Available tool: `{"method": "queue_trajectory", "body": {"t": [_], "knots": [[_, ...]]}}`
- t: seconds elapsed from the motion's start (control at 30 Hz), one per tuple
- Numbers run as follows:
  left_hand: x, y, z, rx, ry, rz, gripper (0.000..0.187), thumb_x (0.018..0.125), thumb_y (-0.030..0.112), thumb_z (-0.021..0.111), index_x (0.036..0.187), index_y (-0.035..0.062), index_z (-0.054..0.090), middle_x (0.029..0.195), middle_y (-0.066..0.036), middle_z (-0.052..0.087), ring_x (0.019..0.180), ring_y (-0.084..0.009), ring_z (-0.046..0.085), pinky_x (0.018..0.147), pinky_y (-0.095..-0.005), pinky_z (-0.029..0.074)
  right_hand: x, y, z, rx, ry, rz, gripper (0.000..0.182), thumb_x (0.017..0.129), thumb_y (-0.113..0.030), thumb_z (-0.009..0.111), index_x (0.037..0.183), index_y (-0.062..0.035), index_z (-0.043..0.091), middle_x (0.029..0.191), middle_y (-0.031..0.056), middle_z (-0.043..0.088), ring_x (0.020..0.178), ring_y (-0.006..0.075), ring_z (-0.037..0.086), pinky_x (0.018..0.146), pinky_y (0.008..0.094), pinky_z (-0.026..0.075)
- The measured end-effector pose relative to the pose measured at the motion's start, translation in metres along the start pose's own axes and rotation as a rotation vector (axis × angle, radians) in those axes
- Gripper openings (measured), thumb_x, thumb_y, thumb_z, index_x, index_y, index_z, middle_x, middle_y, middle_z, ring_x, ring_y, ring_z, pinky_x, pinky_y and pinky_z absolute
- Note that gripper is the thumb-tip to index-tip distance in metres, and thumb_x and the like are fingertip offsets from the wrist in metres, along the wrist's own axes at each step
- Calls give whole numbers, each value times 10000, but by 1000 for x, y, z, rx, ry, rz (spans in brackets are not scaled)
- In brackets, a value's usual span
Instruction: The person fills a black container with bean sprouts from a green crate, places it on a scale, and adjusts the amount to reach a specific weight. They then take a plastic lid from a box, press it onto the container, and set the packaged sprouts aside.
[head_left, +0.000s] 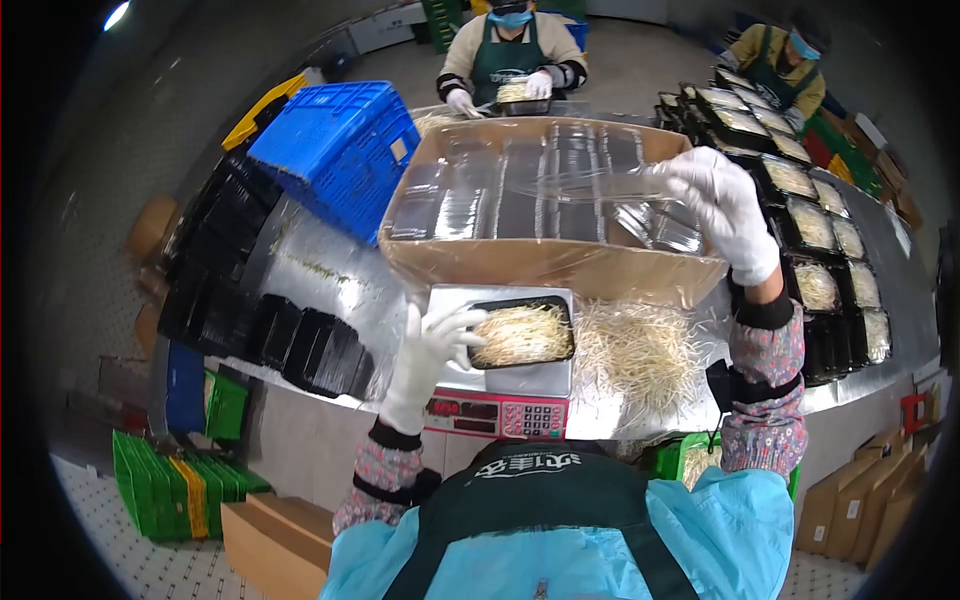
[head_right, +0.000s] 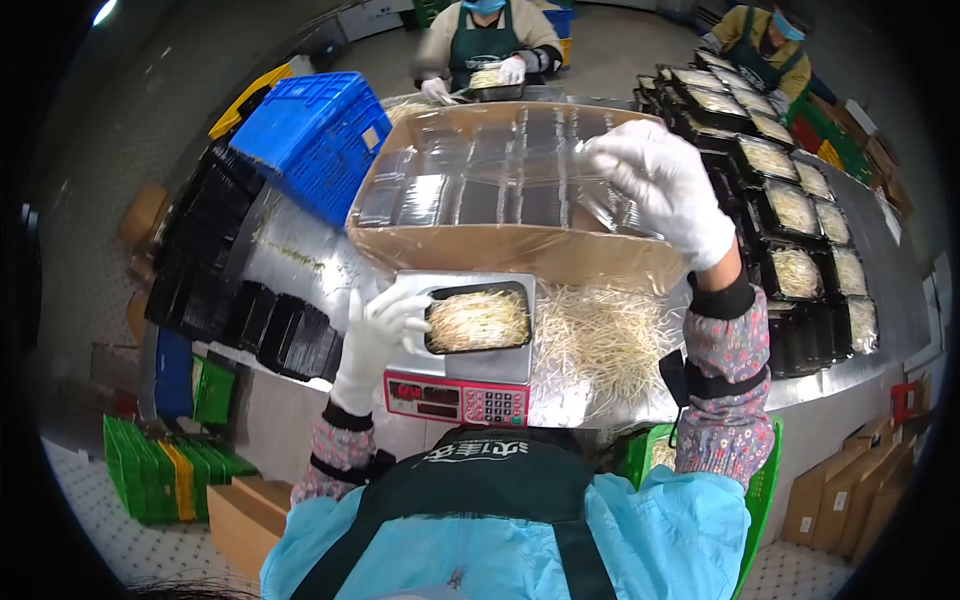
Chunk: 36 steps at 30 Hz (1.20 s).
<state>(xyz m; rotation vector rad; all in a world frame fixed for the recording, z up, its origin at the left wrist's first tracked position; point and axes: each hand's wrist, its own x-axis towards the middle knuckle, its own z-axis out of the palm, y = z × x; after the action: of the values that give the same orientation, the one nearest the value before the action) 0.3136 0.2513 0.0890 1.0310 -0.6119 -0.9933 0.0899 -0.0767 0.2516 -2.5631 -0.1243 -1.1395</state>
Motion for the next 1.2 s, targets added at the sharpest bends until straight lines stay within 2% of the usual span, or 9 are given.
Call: {"method": "queue_trajectory", "body": {"t": [0.13,0.23,0.33,0.47,0.6,0.7,0.8,0.97,1.2], "knots": [[21,25,14,-396,-144,-66,803,1031,584,239,1487,-75,289,1323,-299,542,917,-306,669,617,-286,565,-12,-41,67,224,-367,-272,219,932,-193,628,1132,-171,715,990,48,703,946,267,643,836,383,504],[30,17,-7,-296,32,16,698,960,176,574,1514,-58,219,1227,-221,616,843,-174,679,628,-261,563,-38,-38,90,221,-498,-262,272,931,-241,628,1184,-173,702,1128,91,677,1110,283,603,967,395,456],[10,7,12,115,196,172,633,971,98,536,1494,-86,232,1157,-195,631,836,-188,672,624,-244,558,-55,-31,93,224,-393,-342,412,947,-284,607,1337,-153,609,1304,142,601,1250,303,530,1069,415,388],[-9,-43,26,130,131,134,656,930,33,565,1517,14,274,1095,-134,625,805,-179,668,641,-249,550,-133,-19,163,720,-123,657,546,962,-220,612,1469,-101,445,1376,200,559,1220,311,581,1014,369,447],[10,-90,-6,594,227,224,576,908,68,616,1446,35,415,962,-91,649,797,-197,670,704,-294,557,-154,-1,202,264,-258,719,417,988,-288,565,1362,-106,549,1089,196,695,965,332,690,861,395,533],[39,-77,-17,1562,466,681,299,934,173,624,1174,-3,655,1014,-163,676,859,-318,643,827,-425,505,-152,13,237,4,-297,699,375,991,-314,543,1302,-109,588,1006,192,712,897,371,688,807,440,541],[55,-100,-53,1171,462,160,278,948,206,620,1140,16,683,1051,-140,694,919,-273,653,835,-385,509,-159,28,266,-93,-349,766,318,984,-296,558,1204,-79,633,1013,184,715,917,353,694,803,440,529],[69,-130,-84,65,391,-30,202,898,67,672,1076,-22,710,984,-87,710,954,-158,657,836,-282,527,-185,51,297,863,52,1102,114,923,-125,672,985,-30,676,882,10,691,784,88,599,726,256,477],[70,-137,-78,250,526,52,216,861,42,705,1063,-33,701,974,-99,720,839,-155,675,749,-273,552,-189,53,299,848,64,1097,97,932,-125,674,985,-46,659,833,-32,638,737,49,539,688,226,457]]}}
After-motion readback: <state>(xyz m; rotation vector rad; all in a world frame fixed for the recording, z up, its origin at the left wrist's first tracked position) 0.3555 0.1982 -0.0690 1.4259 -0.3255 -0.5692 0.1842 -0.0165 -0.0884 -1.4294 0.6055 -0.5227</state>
